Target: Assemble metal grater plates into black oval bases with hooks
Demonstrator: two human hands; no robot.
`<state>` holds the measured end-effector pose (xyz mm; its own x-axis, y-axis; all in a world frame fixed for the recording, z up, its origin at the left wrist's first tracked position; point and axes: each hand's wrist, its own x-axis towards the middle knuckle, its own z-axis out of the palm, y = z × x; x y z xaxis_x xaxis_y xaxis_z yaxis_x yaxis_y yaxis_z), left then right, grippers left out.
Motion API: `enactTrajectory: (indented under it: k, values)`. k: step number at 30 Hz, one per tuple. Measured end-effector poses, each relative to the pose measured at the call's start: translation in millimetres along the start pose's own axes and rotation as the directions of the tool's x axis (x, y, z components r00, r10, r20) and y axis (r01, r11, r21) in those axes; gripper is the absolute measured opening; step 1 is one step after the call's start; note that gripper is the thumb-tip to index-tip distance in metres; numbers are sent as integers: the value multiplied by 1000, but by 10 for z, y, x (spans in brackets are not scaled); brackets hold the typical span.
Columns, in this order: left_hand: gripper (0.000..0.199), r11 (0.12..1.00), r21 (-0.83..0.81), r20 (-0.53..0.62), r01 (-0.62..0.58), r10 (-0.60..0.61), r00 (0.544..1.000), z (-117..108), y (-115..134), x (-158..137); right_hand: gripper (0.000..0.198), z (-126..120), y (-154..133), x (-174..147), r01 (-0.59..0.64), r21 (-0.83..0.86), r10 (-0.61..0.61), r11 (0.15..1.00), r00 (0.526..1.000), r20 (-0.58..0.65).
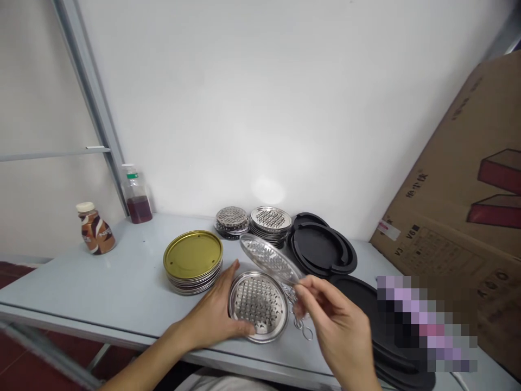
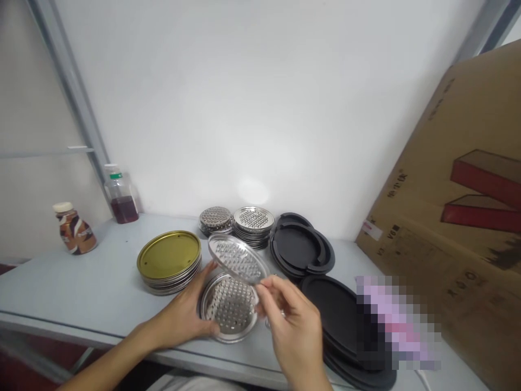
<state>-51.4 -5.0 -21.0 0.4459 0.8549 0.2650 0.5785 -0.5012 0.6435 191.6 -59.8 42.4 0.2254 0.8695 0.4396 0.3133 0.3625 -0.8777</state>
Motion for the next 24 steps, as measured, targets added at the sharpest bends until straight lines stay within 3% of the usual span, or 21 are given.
enactTrajectory:
  k: [2, 4, 8, 11, 13, 18, 22, 24]
  values:
    - [110, 994, -106, -42, -27, 23, 999, -29, 2, -19, 25, -89, 1, -53, -204, 223, 192, 953, 979, 72]
    - [95, 973, -218, -88, -69, 51, 995, -49, 9, -36, 30, -111, 43, -47, -365, 415, 316, 833, 931, 183]
    - [94, 926, -361, -170, -109, 49, 984, -60, 50, -46, 42, -37, 168, -7, -568, 567, 398, 597, 823, 406]
    - [93, 938, -344, -199, -53, -17, 980, -66, 86, -42, 40, 14, 256, -16, -618, 590, 442, 520, 785, 433]
    - [96, 951, -309, -191, -5, -57, 980, -68, 97, -43, 41, 26, 313, -37, -613, 543, 471, 575, 790, 393]
    - [116, 972, -198, -98, 130, -151, 984, -51, 106, -59, 47, 47, 474, -89, -498, 259, 451, 827, 864, 221]
    - [111, 984, -109, -50, 138, -144, 988, -54, 131, -85, 63, 73, 586, -116, -438, 114, 402, 892, 882, 246]
    - [109, 990, -68, -38, 126, -129, 991, -71, 137, -102, 61, 71, 615, -121, -377, 14, 359, 926, 892, 274]
